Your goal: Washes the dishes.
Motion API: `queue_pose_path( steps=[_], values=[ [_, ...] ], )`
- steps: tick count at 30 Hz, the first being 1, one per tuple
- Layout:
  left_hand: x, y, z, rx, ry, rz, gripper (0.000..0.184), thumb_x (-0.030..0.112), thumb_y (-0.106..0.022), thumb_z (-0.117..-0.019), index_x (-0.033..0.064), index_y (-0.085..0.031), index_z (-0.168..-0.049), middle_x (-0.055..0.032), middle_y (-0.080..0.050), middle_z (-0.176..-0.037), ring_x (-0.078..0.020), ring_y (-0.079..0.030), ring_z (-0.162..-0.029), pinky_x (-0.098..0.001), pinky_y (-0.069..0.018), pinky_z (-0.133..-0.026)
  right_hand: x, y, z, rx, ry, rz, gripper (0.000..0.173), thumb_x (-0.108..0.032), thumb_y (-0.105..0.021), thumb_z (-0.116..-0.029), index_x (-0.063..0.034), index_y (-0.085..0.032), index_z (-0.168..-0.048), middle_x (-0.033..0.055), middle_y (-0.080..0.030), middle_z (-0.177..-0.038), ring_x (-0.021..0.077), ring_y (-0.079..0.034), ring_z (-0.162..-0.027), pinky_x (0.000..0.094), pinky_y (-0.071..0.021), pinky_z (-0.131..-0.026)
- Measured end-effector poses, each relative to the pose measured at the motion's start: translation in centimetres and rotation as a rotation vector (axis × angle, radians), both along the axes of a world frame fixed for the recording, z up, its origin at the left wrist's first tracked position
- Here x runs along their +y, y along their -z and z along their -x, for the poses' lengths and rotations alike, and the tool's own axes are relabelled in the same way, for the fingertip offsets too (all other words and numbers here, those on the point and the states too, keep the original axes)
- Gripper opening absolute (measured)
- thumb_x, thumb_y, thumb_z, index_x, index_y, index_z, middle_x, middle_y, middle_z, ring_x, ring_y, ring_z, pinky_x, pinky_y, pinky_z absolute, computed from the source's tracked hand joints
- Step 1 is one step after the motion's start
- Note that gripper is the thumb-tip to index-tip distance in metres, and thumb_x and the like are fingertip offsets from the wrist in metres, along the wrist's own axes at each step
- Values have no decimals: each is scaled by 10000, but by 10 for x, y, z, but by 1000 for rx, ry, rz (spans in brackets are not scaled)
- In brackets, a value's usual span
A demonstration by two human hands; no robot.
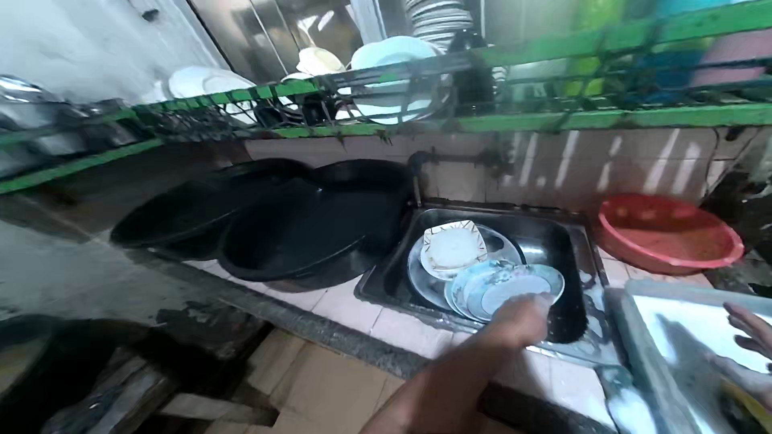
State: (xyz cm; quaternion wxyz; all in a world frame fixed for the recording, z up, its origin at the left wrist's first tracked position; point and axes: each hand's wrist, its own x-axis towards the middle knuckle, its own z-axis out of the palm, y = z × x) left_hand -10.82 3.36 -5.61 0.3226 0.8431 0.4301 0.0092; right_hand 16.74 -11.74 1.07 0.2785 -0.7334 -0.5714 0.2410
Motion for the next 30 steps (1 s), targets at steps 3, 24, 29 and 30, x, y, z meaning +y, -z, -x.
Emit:
queue_pose_path(
  steps=[3,24,29,30],
  values=[
    [15,22,33,-91,82,52,515,143,-506,-1022,198,-470,-1533,-101,-579,-1462,-301,-574,-1324,-595,-473,-1070,46,-18,72,-26,-30,-99,802,-227,-720,-922,-3,-324,-1583,319,-407,-1543,451,-477,-1370,570,-424,-1096],
    [120,90,159,135,-294,124,571,365,-481,-1049,94,-435,-1549,-163,-180,-1696,-380,-89,-1574,-592,-171,-1243,171,137,206,530,421,-28,763,12,-583,-920,25,-223,-1593,286,-381,-1550,286,-498,-1356,415,-463,-1091],
    [117,109,137,201,-372,71,641,466,-454,-1042,123,-390,-1580,-149,-266,-1673,-349,-183,-1561,-658,-93,-1227,211,135,218,456,177,-97,710,-265,-486,-1052,23,-171,-1619,270,-261,-1645,311,-319,-1520,440,-309,-1235],
    [120,107,137,213,-380,34,630,479,-428,-1045,128,-418,-1567,-153,-299,-1660,-352,-217,-1552,-659,-109,-1225,224,137,211,358,114,39,641,-296,-464,-1067,29,-279,-1587,273,-328,-1614,348,-337,-1506,480,-308,-1232]
  ],
)
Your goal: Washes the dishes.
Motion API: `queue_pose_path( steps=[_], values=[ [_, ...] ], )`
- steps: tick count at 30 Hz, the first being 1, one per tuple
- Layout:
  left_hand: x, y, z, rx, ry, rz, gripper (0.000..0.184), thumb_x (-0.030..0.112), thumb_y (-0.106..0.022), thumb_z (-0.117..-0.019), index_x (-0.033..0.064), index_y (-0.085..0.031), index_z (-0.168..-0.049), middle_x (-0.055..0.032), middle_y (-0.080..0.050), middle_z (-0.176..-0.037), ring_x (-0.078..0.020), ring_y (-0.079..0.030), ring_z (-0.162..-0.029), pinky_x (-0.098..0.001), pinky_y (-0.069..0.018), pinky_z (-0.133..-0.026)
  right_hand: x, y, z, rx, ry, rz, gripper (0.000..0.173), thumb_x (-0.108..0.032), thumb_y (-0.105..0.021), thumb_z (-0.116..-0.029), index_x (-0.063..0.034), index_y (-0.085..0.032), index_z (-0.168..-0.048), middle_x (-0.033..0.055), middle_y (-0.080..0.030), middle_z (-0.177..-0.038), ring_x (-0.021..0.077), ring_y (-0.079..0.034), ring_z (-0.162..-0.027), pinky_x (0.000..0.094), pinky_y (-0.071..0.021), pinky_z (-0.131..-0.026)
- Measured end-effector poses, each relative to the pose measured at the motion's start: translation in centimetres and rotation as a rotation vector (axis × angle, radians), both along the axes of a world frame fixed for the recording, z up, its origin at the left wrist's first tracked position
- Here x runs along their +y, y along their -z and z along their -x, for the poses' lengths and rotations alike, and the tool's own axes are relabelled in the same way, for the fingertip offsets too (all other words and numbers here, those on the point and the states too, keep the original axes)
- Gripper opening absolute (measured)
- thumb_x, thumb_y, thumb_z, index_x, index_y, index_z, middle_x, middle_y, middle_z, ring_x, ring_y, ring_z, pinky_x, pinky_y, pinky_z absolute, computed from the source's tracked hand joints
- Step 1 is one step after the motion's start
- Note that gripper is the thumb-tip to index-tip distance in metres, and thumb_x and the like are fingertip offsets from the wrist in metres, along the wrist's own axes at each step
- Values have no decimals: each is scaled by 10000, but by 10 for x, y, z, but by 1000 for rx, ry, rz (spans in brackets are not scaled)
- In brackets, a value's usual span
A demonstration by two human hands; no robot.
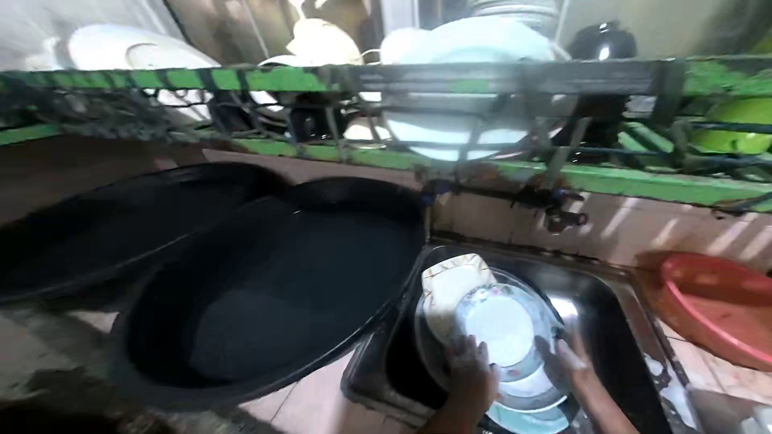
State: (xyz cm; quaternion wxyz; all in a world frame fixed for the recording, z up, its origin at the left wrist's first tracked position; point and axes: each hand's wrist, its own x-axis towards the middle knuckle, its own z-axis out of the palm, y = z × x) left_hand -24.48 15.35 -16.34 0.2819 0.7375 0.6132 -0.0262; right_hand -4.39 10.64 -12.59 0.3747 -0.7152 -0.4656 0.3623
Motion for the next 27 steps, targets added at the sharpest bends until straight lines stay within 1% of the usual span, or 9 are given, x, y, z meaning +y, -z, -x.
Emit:
queue_pose_path(
  steps=[2,3,6,8,10,13,19,23,27],
  values=[
    [0,-11,4,12,125,-29,576,438,-380,-1078,106,-452,-1543,-175,-345,-1634,-391,-239,-1538,-678,-166,-1203,20,-9,-18,-137,-183,255,535,-310,-368,-1120,-15,-383,-1565,251,-319,-1632,418,-239,-1540,547,-190,-1264],
    [-3,-15,8,-29,216,-53,511,374,-418,-1082,98,-513,-1501,-172,-417,-1595,-408,-278,-1521,-707,-184,-1184,26,-14,-26,-125,-156,214,523,-295,-346,-1125,-10,-388,-1561,259,-308,-1634,415,-231,-1544,539,-182,-1269],
    [-5,-24,10,-230,463,-69,342,196,-543,-1037,49,-676,-1314,-145,-596,-1442,-366,-475,-1410,-592,-327,-1176,59,-58,-41,30,114,-234,564,-294,-394,-1096,35,-370,-1553,270,-345,-1609,335,-352,-1501,454,-296,-1234],
    [4,-21,0,-292,527,64,389,259,-508,-1063,38,-640,-1355,-168,-605,-1422,-356,-518,-1373,-560,-354,-1174,88,-115,-43,-4,195,-383,536,-304,-458,-1074,27,-443,-1496,257,-528,-1457,306,-536,-1336,467,-439,-1109],
    [19,-19,-13,-347,596,85,416,329,-455,-1085,57,-666,-1318,-169,-666,-1324,-341,-607,-1271,-548,-431,-1113,116,-165,-41,-254,148,-366,405,-199,-493,-1075,79,-555,-1361,280,-629,-1279,370,-610,-1192,546,-472,-1020],
    [51,-45,-41,-650,449,151,422,300,-461,-1087,-24,-694,-1223,-216,-707,-1172,-311,-677,-1112,-501,-502,-1014,159,-210,-32,-747,-93,-48,333,-179,-514,-1082,60,-644,-1276,313,-643,-1257,488,-588,-1220,663,-406,-1044],
    [105,-100,-87,-704,105,305,380,130,-482,-1080,-15,-552,-1424,-198,-589,-1419,-256,-579,-1311,-396,-426,-1133,180,-177,-57,-862,-54,-134,282,-55,-490,-1072,66,-661,-1259,330,-666,-1193,522,-618,-1152,673,-432,-1005],
    [127,-94,-113,-609,43,404,364,89,-466,-1070,4,-553,-1413,-198,-615,-1350,-272,-633,-1178,-433,-505,-1005,194,-155,-96,-954,-150,-149,250,-91,-570,-1038,40,-689,-1215,280,-689,-1167,465,-652,-1114,657,-469,-966],
    [136,-82,-139,-949,-246,569,325,160,-490,-1083,2,-566,-1356,-147,-648,-1158,-190,-631,-959,-348,-534,-833,192,-134,-86,-634,-21,-323,300,-170,-640,-1017,-68,-653,-1299,212,-689,-1204,388,-676,-1091,610,-526,-943]
  ],
)
